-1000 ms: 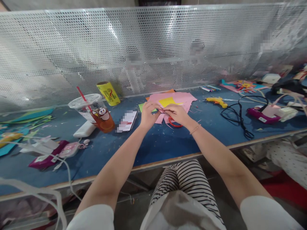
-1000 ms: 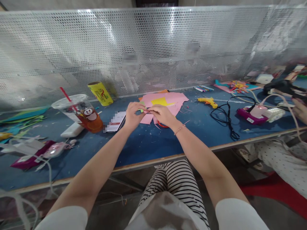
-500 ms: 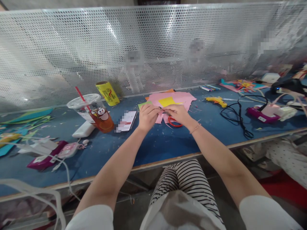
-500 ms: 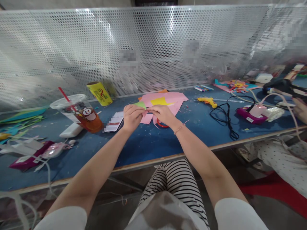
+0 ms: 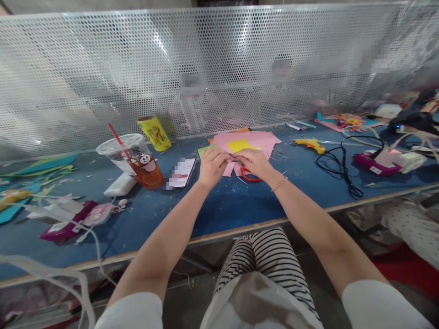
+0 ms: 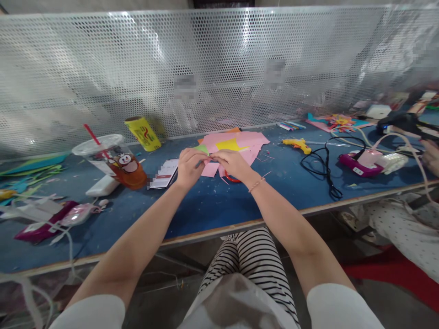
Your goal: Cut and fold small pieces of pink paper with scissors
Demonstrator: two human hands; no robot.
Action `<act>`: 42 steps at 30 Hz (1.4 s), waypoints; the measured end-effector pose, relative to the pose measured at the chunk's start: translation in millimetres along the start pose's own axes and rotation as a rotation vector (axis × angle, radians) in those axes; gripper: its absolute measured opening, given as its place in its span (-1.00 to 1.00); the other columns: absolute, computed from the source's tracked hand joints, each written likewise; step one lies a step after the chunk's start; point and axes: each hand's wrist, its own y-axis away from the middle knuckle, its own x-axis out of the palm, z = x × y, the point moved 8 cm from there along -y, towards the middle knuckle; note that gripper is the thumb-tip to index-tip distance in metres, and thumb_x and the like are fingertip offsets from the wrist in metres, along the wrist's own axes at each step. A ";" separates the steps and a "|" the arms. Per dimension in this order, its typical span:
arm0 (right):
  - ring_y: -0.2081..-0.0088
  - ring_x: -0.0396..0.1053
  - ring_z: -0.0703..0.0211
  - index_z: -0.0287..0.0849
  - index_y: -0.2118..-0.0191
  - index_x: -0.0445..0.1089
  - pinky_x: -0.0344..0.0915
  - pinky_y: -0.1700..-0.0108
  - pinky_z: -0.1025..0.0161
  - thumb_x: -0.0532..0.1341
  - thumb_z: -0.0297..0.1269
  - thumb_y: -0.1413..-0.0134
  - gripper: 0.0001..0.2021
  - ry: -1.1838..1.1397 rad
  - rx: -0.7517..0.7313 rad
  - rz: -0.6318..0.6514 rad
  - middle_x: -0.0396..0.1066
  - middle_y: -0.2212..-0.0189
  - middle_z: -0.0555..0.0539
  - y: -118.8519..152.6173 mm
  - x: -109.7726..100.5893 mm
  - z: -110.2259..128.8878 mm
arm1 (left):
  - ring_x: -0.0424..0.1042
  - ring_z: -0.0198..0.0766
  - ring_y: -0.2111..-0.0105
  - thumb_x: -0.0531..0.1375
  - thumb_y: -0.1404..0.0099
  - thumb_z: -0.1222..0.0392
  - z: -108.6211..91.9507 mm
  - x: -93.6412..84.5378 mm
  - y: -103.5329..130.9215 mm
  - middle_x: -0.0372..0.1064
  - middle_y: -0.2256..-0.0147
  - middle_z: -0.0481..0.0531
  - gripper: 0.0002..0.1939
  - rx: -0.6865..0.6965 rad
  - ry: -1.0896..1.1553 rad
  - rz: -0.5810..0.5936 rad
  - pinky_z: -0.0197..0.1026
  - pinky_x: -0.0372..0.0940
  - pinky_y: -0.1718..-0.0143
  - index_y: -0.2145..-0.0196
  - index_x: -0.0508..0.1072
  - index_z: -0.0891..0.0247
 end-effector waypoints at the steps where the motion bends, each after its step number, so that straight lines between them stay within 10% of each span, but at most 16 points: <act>1: 0.22 0.39 0.22 -0.16 0.19 0.40 0.32 0.13 0.21 0.02 -0.29 -0.14 -0.76 0.005 0.004 -0.002 0.46 0.28 -0.07 0.0 0.1 -0.1 | 0.33 -0.28 0.31 0.13 -0.16 0.28 0.1 1.0 -0.2 0.43 0.38 -0.01 -0.93 -0.005 0.018 0.010 -0.14 0.19 0.23 0.40 0.42 0.19; 42: 0.28 0.33 0.20 -0.18 0.28 0.27 0.33 0.24 0.20 0.07 -0.46 0.04 -0.85 -0.028 0.120 -0.028 0.36 0.34 -0.08 0.1 6.3 -17.1 | 0.35 -0.28 0.26 0.15 -0.12 0.31 4.1 17.3 1.5 0.40 0.32 0.02 -0.89 -0.177 0.157 0.088 -0.12 0.21 0.15 0.43 0.47 0.19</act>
